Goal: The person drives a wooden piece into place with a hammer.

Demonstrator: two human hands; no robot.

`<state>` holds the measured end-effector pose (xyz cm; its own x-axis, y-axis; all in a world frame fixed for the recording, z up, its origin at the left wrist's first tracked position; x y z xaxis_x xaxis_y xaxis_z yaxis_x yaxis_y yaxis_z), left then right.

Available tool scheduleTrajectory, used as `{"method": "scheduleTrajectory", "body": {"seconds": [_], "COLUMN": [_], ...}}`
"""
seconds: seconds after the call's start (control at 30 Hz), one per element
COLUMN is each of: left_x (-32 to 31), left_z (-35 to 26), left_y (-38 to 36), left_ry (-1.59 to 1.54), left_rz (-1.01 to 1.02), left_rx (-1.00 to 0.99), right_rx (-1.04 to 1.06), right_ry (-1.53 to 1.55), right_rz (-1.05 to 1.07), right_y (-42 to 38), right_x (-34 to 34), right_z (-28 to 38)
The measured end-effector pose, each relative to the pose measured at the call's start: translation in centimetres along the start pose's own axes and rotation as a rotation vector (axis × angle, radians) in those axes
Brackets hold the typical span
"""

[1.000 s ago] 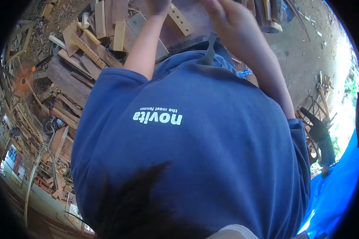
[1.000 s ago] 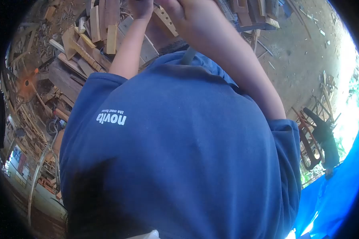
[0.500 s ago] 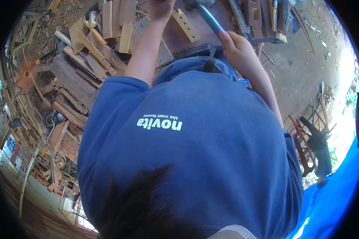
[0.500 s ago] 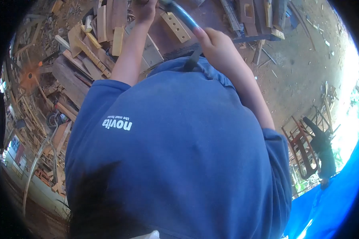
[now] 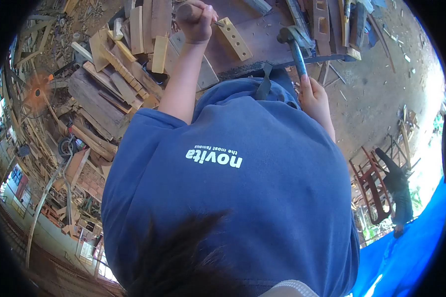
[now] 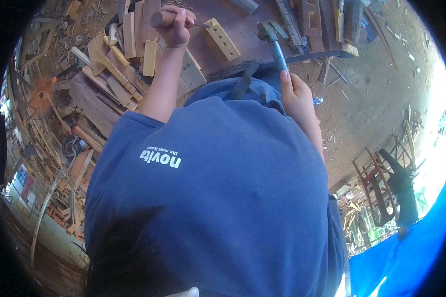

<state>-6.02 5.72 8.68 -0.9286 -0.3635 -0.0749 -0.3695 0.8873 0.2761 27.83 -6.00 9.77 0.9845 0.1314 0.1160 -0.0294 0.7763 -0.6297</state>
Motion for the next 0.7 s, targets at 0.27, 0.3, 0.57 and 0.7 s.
{"method": "scheduleTrajectory", "body": {"seconds": [0.27,0.3,0.57,0.7], "left_x": [-2.1,-2.1,-3.0,-3.3], "left_z": [1.6,1.9,2.4,3.3], "left_y": [-0.4,-0.4,-1.5,-1.5], "left_ry": [-0.025,-0.027,-0.077,-0.152], "left_rz": [0.162,0.165,0.212,0.172], "left_rx": [-0.015,-0.013,-0.035,0.082], "right_rx": [-0.066,-0.076,-0.100,-0.117], "right_ry": [-0.160,-0.219,-0.257,-0.288], "right_rz": [-0.005,-0.006,0.027,0.030], "right_y": [-0.4,-0.5,-0.6,-0.7], "right_x": [-0.9,-0.9,-1.5,-1.5], "right_z": [0.0,0.2,0.0,0.1]}}
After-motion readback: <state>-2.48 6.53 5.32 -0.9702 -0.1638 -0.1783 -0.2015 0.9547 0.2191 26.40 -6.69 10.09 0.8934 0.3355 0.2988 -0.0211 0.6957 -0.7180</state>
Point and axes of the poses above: each hand's wrist, its own y-axis towards the middle knuckle, its own x-axis out of the back of the hand, z = x × y, the point moved 9 cm from there along y, towards the middle knuckle, and after that the axes turned 15 degrees about y, right-handed, at the moved point
